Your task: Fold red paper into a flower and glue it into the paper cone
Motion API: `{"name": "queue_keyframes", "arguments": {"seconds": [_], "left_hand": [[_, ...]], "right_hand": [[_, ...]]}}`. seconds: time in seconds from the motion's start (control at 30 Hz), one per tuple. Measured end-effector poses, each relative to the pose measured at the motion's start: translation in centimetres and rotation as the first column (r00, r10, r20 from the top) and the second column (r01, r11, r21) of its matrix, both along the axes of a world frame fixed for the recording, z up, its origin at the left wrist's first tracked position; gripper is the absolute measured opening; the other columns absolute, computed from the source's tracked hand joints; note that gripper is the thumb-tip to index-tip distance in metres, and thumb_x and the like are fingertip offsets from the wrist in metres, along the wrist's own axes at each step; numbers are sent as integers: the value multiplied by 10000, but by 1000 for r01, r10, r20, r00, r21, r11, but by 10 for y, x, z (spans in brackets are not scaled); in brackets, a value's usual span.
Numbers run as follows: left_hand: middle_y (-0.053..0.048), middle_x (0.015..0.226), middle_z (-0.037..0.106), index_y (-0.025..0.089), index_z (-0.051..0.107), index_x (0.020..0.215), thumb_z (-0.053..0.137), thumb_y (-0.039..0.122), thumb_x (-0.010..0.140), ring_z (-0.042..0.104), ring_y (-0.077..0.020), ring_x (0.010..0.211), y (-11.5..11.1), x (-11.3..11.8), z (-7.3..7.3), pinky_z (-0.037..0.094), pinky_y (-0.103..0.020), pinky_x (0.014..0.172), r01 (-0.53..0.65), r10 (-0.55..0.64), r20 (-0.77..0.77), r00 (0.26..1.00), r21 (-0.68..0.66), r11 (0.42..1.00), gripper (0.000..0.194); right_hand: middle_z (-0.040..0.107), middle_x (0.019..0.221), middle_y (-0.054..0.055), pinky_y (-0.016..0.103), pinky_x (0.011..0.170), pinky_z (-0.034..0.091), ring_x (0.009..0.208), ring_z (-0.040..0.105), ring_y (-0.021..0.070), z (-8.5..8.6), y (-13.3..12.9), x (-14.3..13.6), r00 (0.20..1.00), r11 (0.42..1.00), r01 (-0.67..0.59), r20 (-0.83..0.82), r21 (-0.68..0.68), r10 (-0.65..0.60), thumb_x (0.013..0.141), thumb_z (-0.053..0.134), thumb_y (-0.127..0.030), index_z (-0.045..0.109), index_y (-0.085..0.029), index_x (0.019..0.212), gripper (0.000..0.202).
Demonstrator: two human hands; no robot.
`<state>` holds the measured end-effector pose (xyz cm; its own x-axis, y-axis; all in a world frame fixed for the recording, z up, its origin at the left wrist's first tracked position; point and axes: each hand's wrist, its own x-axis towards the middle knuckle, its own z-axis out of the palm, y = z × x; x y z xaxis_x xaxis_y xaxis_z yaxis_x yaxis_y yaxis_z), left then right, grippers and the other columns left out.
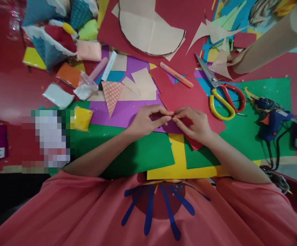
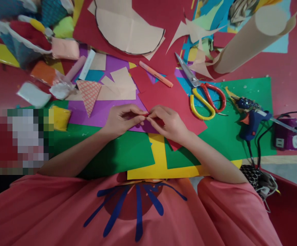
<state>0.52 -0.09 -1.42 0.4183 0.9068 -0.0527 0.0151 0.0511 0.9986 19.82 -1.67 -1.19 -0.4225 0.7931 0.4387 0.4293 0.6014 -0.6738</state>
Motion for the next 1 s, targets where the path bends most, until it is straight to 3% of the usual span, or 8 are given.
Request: {"name": "queue_keyframes", "arguments": {"seconds": [0.13, 0.37, 0.5, 0.63, 0.8, 1.0], "left_hand": [[1, 677, 658, 154, 680, 784, 736, 551, 740, 616, -71, 562, -1, 2, -1, 487, -167, 495, -24, 24, 1, 1000, -1, 1000, 403], [-2, 711, 666, 153, 661, 779, 738, 512, 758, 609, -62, 560, -2, 2, 0, 497, -172, 531, -34, 33, 32, 999, 18, 999, 368], [-29, 837, 709, 160, 676, 867, 715, 533, 769, 675, -100, 701, 0, 1, -3, 545, -205, 638, -35, 35, -1, 999, -4, 999, 388], [-45, 982, 724, 190, 663, 981, 729, 561, 740, 707, -142, 892, 1, -1, -7, 574, -249, 789, -40, 40, 12, 999, -18, 999, 447], [-37, 977, 732, 203, 671, 986, 733, 502, 765, 712, -120, 841, 2, -1, -5, 577, -233, 761, -2, 8, 84, 996, -69, 998, 376], [-46, 961, 734, 193, 697, 956, 747, 445, 774, 701, -123, 850, 3, -1, -3, 567, -231, 748, -25, 27, 100, 995, -24, 999, 315]], "right_hand": [[720, 858, 43, 287, 687, 555, 794, 697, 160, -3, -1, 0, 1000, 1000, 6, -10, -16, -6, 923, 568, -253, 575, -224, 847, 82], [711, 843, 47, 267, 643, 556, 780, 698, 154, -4, -1, -2, 1000, 992, -17, 11, 123, 16, 913, 571, -202, 553, -223, 851, 68], [714, 865, 42, 285, 693, 569, 787, 699, 156, -1, -1, 1, 998, 995, 65, 2, -70, -65, 910, 607, -322, 576, -220, 908, 107], [720, 961, 51, 277, 697, 573, 833, 709, 158, 1, 1, 2, 986, 958, 105, -99, -267, -136, 866, 663, -384, 571, -207, 1024, 255], [681, 793, -2, 237, 600, 535, 669, 656, 110, 1, 3, 1, 956, 921, 164, -173, -354, -237, 870, 658, -356, 614, -208, 907, 159], [681, 834, 6, 245, 667, 560, 724, 671, 108, 1, 4, 0, 909, 882, 2, -367, -470, -198, 838, 692, -439, 617, -197, 921, 266]]}}
